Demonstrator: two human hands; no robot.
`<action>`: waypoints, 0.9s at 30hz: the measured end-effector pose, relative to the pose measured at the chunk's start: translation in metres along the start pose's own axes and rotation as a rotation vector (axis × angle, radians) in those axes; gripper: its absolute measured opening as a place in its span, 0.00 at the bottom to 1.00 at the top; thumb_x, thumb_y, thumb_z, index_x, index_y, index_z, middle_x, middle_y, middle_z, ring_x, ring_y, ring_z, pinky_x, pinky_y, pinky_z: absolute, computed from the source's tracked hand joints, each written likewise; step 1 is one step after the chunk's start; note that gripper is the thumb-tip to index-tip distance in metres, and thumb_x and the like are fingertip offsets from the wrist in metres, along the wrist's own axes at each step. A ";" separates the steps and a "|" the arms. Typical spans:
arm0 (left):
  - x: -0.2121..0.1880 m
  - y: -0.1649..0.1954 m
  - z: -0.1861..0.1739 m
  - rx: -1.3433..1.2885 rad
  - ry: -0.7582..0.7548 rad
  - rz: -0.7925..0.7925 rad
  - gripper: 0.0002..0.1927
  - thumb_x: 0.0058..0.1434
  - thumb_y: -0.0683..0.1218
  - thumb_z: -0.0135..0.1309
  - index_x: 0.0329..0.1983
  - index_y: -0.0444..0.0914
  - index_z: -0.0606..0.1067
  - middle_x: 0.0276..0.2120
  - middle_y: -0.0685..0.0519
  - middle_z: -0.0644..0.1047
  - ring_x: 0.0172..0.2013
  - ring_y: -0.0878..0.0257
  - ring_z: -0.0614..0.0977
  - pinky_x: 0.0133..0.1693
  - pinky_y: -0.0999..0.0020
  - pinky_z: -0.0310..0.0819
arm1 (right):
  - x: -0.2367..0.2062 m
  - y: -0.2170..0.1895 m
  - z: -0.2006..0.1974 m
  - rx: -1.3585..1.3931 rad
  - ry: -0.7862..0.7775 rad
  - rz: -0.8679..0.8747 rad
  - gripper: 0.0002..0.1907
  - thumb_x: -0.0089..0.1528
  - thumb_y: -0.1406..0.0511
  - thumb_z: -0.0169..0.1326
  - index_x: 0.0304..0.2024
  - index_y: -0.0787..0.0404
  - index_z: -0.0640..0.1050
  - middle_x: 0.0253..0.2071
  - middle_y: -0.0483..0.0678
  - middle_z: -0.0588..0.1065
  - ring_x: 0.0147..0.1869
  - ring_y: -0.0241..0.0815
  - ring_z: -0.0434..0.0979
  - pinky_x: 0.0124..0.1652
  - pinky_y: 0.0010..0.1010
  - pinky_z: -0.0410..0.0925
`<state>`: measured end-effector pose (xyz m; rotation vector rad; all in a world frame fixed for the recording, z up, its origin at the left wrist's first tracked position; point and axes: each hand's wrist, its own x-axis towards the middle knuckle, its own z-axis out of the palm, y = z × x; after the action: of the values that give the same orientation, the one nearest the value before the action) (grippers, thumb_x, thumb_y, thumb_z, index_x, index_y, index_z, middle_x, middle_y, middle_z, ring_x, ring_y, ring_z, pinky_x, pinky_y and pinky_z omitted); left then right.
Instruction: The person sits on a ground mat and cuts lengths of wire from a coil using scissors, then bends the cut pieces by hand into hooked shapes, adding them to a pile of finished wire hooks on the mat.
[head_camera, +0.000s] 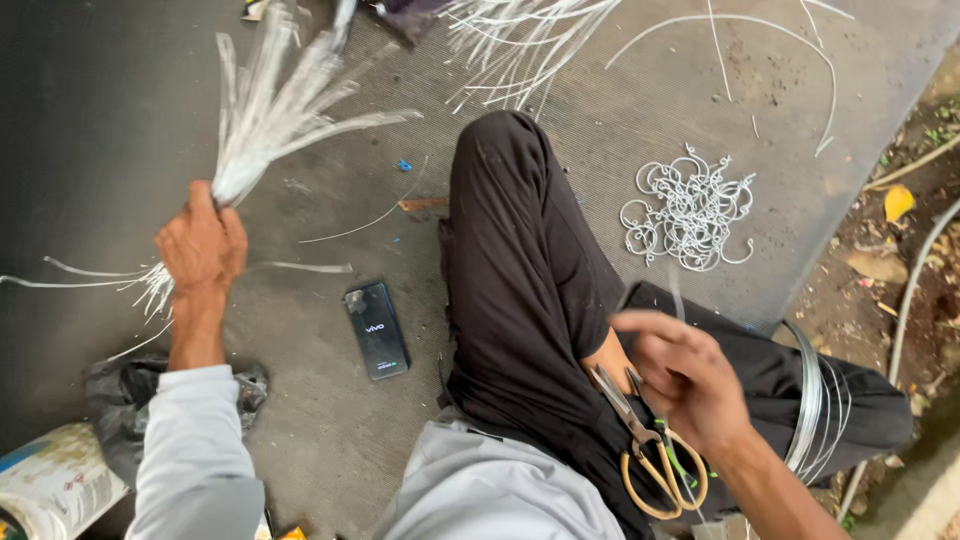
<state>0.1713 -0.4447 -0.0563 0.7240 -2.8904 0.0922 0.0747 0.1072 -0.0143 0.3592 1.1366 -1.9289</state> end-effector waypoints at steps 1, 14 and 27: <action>-0.007 0.003 -0.003 -0.001 0.023 0.037 0.10 0.70 0.44 0.50 0.51 0.35 0.72 0.33 0.35 0.79 0.32 0.36 0.81 0.39 0.42 0.74 | 0.012 -0.005 0.012 -0.185 0.019 0.043 0.19 0.62 0.66 0.52 0.55 0.65 0.79 0.21 0.35 0.58 0.20 0.26 0.51 0.18 0.22 0.46; -0.025 0.057 -0.015 -0.319 0.000 0.299 0.13 0.62 0.40 0.48 0.49 0.38 0.75 0.26 0.44 0.78 0.25 0.44 0.80 0.31 0.50 0.73 | 0.076 -0.009 0.088 -0.795 -0.083 -0.691 0.10 0.70 0.66 0.55 0.53 0.61 0.79 0.41 0.41 0.81 0.44 0.25 0.77 0.45 0.19 0.71; -0.015 0.070 -0.013 -0.367 -0.138 0.321 0.11 0.63 0.44 0.49 0.48 0.40 0.74 0.29 0.38 0.78 0.31 0.34 0.78 0.35 0.40 0.70 | 0.065 -0.013 0.083 -1.064 -0.043 -0.822 0.13 0.64 0.70 0.60 0.51 0.60 0.80 0.44 0.54 0.83 0.45 0.43 0.88 0.43 0.31 0.77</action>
<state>0.1532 -0.3747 -0.0472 0.2085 -2.9990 -0.4553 0.0390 0.0081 -0.0013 -0.8335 2.2862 -1.5892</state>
